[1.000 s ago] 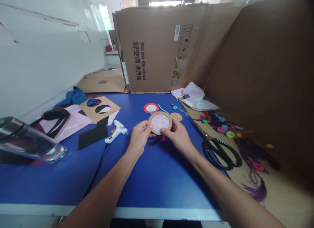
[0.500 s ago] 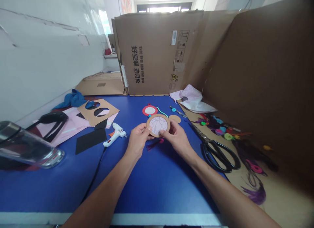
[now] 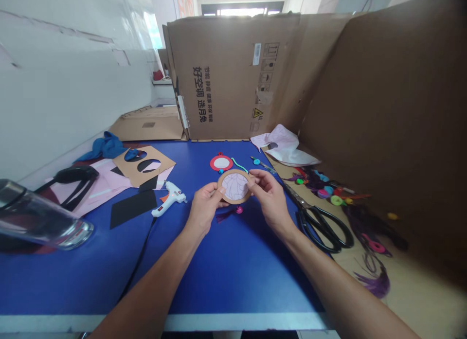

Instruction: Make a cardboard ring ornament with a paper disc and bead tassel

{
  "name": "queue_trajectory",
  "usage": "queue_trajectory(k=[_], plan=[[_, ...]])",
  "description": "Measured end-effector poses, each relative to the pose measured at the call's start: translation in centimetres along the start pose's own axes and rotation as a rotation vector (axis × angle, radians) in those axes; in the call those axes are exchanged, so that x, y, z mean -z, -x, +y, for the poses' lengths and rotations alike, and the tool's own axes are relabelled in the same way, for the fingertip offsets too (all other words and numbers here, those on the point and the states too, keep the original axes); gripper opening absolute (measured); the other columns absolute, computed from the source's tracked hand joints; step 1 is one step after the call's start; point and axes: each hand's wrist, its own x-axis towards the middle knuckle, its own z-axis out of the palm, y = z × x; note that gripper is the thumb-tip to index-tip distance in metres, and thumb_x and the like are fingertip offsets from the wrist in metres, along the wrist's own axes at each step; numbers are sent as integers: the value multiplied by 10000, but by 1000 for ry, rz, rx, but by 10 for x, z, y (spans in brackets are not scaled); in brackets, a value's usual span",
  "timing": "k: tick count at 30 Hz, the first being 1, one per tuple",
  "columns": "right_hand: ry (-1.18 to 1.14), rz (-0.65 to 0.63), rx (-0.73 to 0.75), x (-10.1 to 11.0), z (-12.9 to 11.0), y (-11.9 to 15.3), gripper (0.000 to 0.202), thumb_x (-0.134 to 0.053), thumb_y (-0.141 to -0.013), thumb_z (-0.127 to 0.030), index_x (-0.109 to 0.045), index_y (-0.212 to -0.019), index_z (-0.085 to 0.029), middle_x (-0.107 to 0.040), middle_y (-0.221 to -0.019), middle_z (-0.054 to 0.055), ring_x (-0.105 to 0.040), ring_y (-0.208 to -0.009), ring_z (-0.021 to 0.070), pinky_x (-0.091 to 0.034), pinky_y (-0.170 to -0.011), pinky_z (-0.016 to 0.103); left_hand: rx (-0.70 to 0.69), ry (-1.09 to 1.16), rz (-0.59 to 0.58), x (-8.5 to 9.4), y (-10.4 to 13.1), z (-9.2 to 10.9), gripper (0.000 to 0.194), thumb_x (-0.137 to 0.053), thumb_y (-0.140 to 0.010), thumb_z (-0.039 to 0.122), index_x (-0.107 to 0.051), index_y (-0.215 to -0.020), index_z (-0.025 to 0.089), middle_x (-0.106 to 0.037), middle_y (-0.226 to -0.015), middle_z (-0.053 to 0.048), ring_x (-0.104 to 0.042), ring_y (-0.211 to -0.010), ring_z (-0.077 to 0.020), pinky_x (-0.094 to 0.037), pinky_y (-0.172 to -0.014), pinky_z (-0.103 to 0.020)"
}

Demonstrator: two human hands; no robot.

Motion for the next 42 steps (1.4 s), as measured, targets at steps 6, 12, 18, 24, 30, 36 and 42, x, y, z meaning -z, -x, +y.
queue_trajectory(k=[6, 12, 18, 24, 30, 36, 42], plan=[[-20, 28, 16, -1, -2, 0, 352, -797, -898, -436, -706, -1180, -247, -664, -1004, 19, -630, -847, 189, -552, -838, 347, 9, -1, -9, 0, 0, 0, 427, -944, -772, 517, -804, -967, 164, -822, -880, -73, -765, -779, -191, -638, -722, -293], [-10, 36, 0, 0, -3, 1, 374, -796, -893, -435, -698, -1203, -251, -677, -942, 5, -626, -824, 199, -546, -807, 350, 16, -9, -15, -1, 0, -1, 427, -947, -770, 527, -799, -942, 165, -816, -865, -73, -763, -770, -192, -635, -724, -296], [-8, 37, -7, 0, -5, 1, 372, -804, -880, -433, -700, -1191, -257, -663, -912, -2, -617, -820, 204, -543, -784, 352, 20, -9, -18, 0, 0, -3, 414, -942, -781, 514, -798, -951, 166, -824, -884, -78, -765, -765, -187, -636, -725, -292], [-45, 36, -16, -1, -6, 2, 391, -827, -858, -428, -701, -1186, -258, -659, -901, -7, -597, -800, 197, -525, -742, 340, 25, 4, -35, 0, 0, -4, 409, -937, -787, 510, -786, -952, 167, -829, -883, -75, -768, -765, -178, -636, -735, -282], [-44, 34, -19, -1, -6, 2, 383, -839, -849, -444, -710, -1155, -254, -655, -890, -8, -590, -793, 195, -509, -723, 333, 25, 9, -24, 1, 0, -4, 410, -944, -774, 520, -778, -910, 170, -810, -844, -59, -750, -722, -168, -636, -730, -291], [-47, 58, -24, 0, -1, 3, 391, -869, -850, -465, -747, -1157, -257, -692, -929, 10, -623, -844, 208, -543, -775, 349, 32, 23, -22, -1, 2, -4, 418, -948, -765, 517, -793, -938, 170, -813, -837, -56, -748, -718, -161, -632, -727, -283], [-57, 82, -48, 1, 0, 3, 398, -846, -885, -567, -791, -1119, -250, -731, -1010, 32, -632, -853, 194, -554, -742, 322, 16, 20, 3, 1, 2, 0, 424, -940, -773, 527, -785, -931, 166, -811, -843, -51, -758, -744, -167, -633, -715, -276]])
